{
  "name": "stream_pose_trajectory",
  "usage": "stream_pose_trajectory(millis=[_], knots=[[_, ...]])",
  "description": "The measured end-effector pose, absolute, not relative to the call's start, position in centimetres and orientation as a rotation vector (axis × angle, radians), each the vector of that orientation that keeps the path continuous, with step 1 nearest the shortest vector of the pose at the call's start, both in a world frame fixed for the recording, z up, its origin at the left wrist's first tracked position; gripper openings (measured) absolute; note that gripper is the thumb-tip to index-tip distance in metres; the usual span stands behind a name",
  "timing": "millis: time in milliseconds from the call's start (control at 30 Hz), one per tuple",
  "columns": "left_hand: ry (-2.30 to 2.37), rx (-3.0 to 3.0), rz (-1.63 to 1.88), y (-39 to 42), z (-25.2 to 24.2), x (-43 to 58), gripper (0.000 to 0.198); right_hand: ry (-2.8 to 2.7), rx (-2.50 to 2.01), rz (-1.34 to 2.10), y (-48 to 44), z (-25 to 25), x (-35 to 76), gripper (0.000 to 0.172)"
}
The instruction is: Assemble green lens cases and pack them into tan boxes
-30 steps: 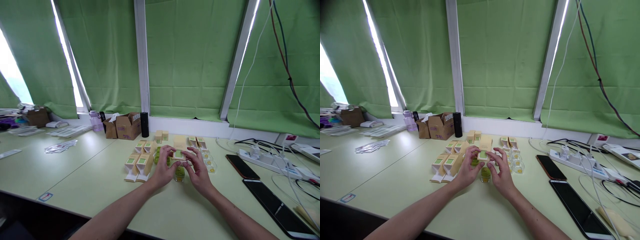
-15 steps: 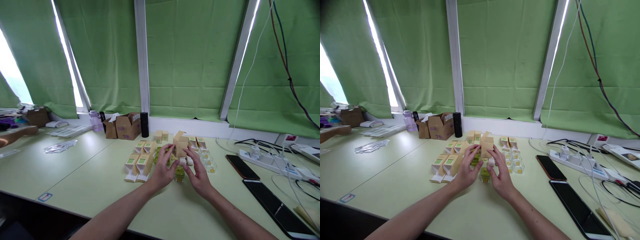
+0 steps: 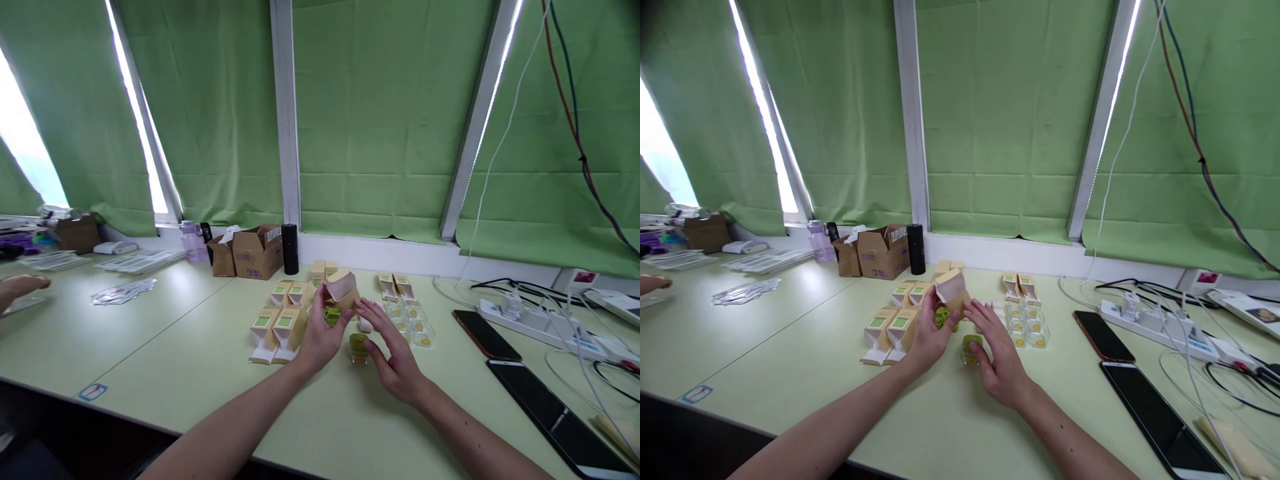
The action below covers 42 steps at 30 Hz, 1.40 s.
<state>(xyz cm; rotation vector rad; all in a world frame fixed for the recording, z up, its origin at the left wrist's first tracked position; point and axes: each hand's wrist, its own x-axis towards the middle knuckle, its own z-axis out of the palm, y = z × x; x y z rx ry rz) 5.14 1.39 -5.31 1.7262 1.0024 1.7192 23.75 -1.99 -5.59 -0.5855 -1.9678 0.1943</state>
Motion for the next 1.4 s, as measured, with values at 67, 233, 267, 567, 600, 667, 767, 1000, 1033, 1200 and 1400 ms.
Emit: stream_pose_trajectory(millis=[67,233,267,567,600,667,767,1000,1033,1200,1400], knots=[[1.006,1.649,1.724,1.5,-5.0,5.1,0.068,-1.936,-0.575,0.156,-1.8,-5.7,23.8,0.051],[0.941,1.542,1.73,1.8,-4.4,4.7,0.058,-1.959,-0.752,0.094,-1.1,-6.1,24.1,0.028],[0.934,1.535,1.728,1.9,-4.3,4.6,0.057,-2.005,-0.818,0.086,-1.0,-6.1,24.2,0.028],[1.183,1.675,1.612,2.0,-4.3,4.1,0.046,-2.308,-1.192,-0.073,-0.7,-4.9,24.8,0.029],[1.227,1.717,1.591,2.1,-4.5,4.1,0.045,-2.317,-1.212,-0.096,-0.6,-4.7,25.0,0.029],[1.313,1.785,1.534,2.4,-4.9,4.0,0.046,-2.331,-1.248,-0.131,-0.4,-4.4,25.5,0.028],[1.428,1.843,1.447,2.7,-5.6,3.8,0.05,-2.341,-1.299,-0.169,-0.2,-4.1,25.9,0.026],[1.513,1.991,1.197,2.1,-5.3,3.9,0.054,-2.357,-1.363,-0.204,-0.1,-4.0,26.1,0.024],[1.491,2.01,1.187,1.9,-5.2,4.0,0.054,-2.354,-1.364,-0.211,-0.1,-4.1,26.0,0.024],[1.354,2.015,1.261,1.4,-4.5,4.1,0.058,-2.348,-1.352,-0.226,-0.1,-4.4,26.0,0.025],[1.088,1.962,1.518,0.8,-3.4,3.6,0.018,-2.363,-1.384,-0.191,0.0,-4.3,26.1,0.025]])
